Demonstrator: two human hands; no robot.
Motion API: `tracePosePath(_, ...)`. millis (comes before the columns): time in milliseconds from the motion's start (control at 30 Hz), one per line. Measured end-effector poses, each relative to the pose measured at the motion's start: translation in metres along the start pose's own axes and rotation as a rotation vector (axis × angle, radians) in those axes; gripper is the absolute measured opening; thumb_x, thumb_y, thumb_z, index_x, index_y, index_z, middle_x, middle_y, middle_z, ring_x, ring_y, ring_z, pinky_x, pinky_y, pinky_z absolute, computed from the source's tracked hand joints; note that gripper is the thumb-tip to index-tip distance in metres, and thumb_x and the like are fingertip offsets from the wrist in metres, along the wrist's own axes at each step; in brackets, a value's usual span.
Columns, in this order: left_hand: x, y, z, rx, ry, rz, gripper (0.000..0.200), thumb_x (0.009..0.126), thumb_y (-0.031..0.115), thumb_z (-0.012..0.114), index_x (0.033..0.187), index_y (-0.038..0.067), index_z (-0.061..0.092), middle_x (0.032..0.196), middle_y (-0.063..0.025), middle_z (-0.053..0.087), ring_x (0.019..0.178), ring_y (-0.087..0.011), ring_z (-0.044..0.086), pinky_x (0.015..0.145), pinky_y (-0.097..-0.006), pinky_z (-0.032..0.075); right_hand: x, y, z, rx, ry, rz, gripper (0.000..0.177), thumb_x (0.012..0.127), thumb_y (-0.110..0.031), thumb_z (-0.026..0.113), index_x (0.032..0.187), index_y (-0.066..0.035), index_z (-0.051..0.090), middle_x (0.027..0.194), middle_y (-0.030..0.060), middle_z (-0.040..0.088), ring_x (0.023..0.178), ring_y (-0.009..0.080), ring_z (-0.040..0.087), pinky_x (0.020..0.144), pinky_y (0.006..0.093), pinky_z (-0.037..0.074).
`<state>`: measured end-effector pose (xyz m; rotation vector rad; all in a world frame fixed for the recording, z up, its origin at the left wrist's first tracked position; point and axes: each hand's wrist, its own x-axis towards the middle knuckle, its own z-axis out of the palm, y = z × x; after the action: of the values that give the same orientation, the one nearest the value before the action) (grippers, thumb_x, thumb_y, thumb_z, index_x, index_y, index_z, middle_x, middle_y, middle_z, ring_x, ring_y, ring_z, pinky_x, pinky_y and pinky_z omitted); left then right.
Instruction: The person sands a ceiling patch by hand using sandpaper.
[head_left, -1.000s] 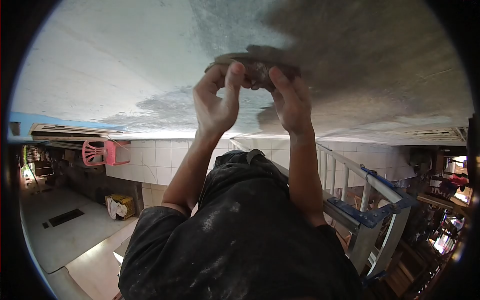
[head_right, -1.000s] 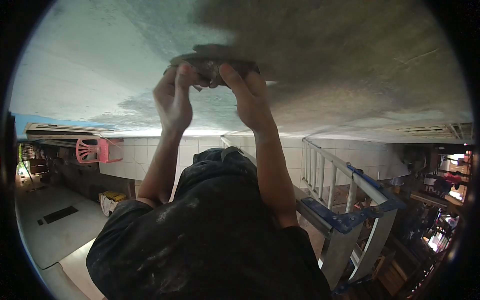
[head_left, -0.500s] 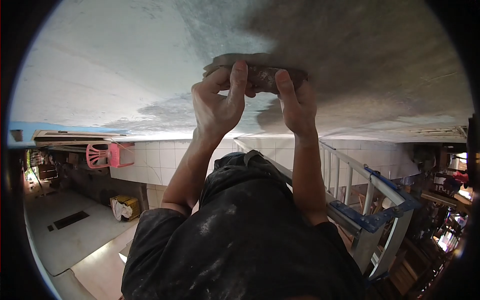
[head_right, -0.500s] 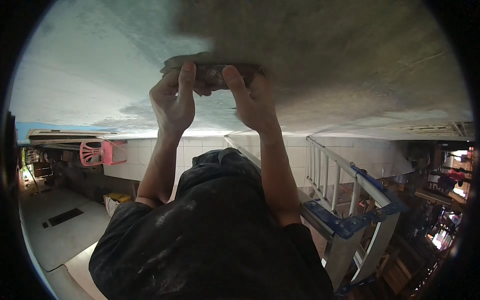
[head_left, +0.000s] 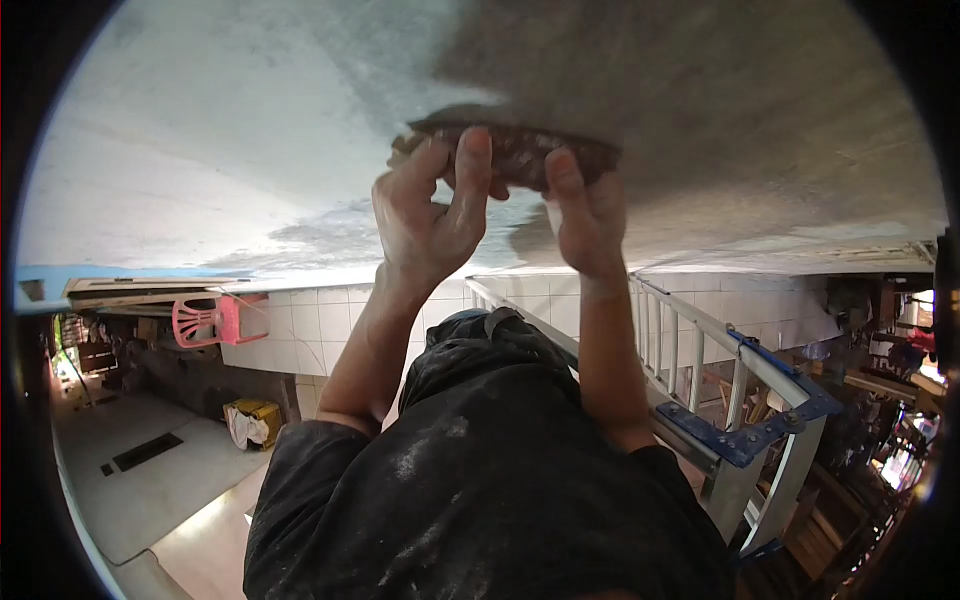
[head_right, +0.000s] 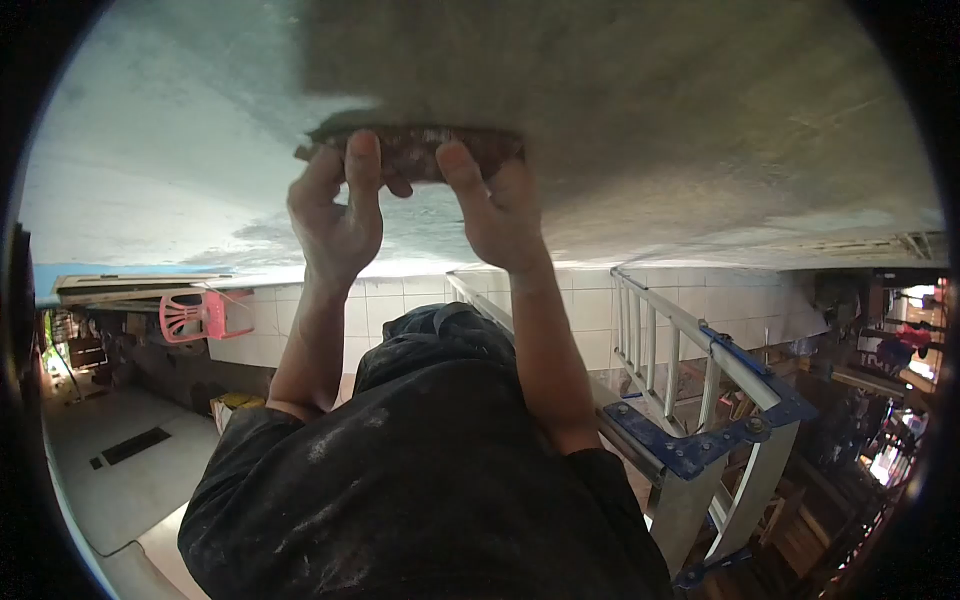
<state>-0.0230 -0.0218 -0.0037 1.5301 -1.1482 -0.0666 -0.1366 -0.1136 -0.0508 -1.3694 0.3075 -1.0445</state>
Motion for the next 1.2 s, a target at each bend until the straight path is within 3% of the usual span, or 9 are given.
tracePosePath(167, -0.018, -0.031, 0.016, 0.054, -0.007, 0.104, 0.037, 0.097, 0.026, 0.056, 0.067, 0.004, 0.062, 0.058, -0.0048, 0.066, 0.049, -0.0110, 0.060, 0.049, -0.0246, 0.045, -0.021, 0.026, -0.007, -0.040, 0.084, 0.063, 0.041, 0.098, -0.038, 0.051, 0.101, -0.001, 0.067, 0.089, 0.0054, 0.068, 0.088, 0.0123, 0.059, 0.080, 0.0292, 0.046)
tracePosePath(200, -0.014, -0.011, 0.014, -0.044, -0.021, -0.048, 0.037, 0.097, 0.026, 0.055, 0.068, 0.004, 0.063, 0.057, -0.0041, 0.066, 0.051, -0.0114, 0.062, 0.052, -0.0255, 0.046, -0.016, 0.019, -0.007, -0.061, 0.102, 0.051, 0.041, 0.099, -0.038, 0.050, 0.101, 0.000, 0.067, 0.089, 0.0053, 0.068, 0.087, 0.0125, 0.059, 0.080, 0.0293, 0.046)
tracePosePath(333, 0.004, 0.010, 0.008, -0.150, -0.026, -0.086, 0.036, 0.097, 0.025, 0.055, 0.068, 0.005, 0.063, 0.059, -0.0037, 0.067, 0.053, -0.0123, 0.063, 0.058, -0.0268, 0.046, -0.002, -0.011, -0.012, -0.004, -0.026, 0.126, 0.037, 0.099, -0.035, 0.051, 0.102, 0.000, 0.065, 0.094, 0.0051, 0.066, 0.089, 0.0129, 0.058, 0.081, 0.0289, 0.046)
tracePosePath(500, -0.026, -0.029, 0.016, -0.002, -0.078, -0.063, 0.034, 0.096, 0.022, 0.056, 0.069, 0.004, 0.064, 0.060, -0.0048, 0.067, 0.055, -0.0158, 0.065, 0.059, -0.0285, 0.047, -0.024, 0.022, -0.011, -0.096, 0.070, 0.058, 0.031, 0.099, -0.028, 0.052, 0.105, 0.000, 0.064, 0.098, 0.0049, 0.066, 0.093, 0.0115, 0.057, 0.083, 0.0288, 0.046)
tracePosePath(767, -0.001, 0.001, 0.004, -0.021, -0.029, 0.014, 0.031, 0.096, 0.019, 0.057, 0.069, 0.005, 0.066, 0.060, -0.0022, 0.067, 0.055, -0.0141, 0.060, 0.058, -0.0294, 0.045, -0.011, 0.000, -0.005, -0.111, 0.001, 0.054, 0.031, 0.100, -0.027, 0.049, 0.106, 0.000, 0.063, 0.092, 0.0058, 0.067, 0.086, 0.0122, 0.060, 0.079, 0.0305, 0.047)
tracePosePath(800, -0.008, -0.016, 0.004, 0.107, -0.048, 0.115, 0.030, 0.095, 0.016, 0.057, 0.069, 0.005, 0.065, 0.060, -0.0026, 0.067, 0.055, -0.0136, 0.060, 0.055, -0.0288, 0.045, -0.011, 0.002, -0.005, -0.131, 0.009, 0.033, 0.031, 0.100, -0.027, 0.049, 0.106, 0.000, 0.063, 0.092, 0.0060, 0.067, 0.086, 0.0124, 0.060, 0.079, 0.0308, 0.048)
tracePosePath(1000, -0.016, -0.025, 0.011, 0.005, -0.088, 0.081, 0.032, 0.096, 0.015, 0.055, 0.068, 0.003, 0.064, 0.062, -0.0053, 0.068, 0.054, -0.0149, 0.065, 0.055, -0.0269, 0.048, -0.025, 0.019, -0.011, -0.198, 0.037, 0.154, 0.034, 0.100, -0.029, 0.048, 0.102, 0.000, 0.065, 0.091, 0.0087, 0.069, 0.086, 0.0142, 0.063, 0.078, 0.0300, 0.049)
tracePosePath(1133, -0.008, -0.012, 0.009, -0.026, -0.060, 0.025, 0.033, 0.096, 0.014, 0.055, 0.068, 0.002, 0.064, 0.061, -0.0045, 0.067, 0.055, -0.0132, 0.064, 0.056, -0.0267, 0.047, -0.004, -0.013, -0.009, -0.024, -0.119, 0.114, 0.036, 0.099, -0.032, 0.050, 0.105, 0.001, 0.064, 0.094, 0.0098, 0.070, 0.090, 0.0169, 0.064, 0.081, 0.0325, 0.048)
tracePosePath(1200, -0.016, -0.018, 0.013, -0.076, -0.038, -0.067, 0.033, 0.097, 0.014, 0.054, 0.068, 0.003, 0.065, 0.063, -0.0049, 0.068, 0.056, -0.0140, 0.064, 0.057, -0.0275, 0.047, -0.019, 0.009, -0.012, -0.194, -0.051, 0.139, 0.035, 0.099, -0.032, 0.051, 0.106, 0.000, 0.063, 0.096, 0.0100, 0.069, 0.092, 0.0176, 0.063, 0.083, 0.0329, 0.048)
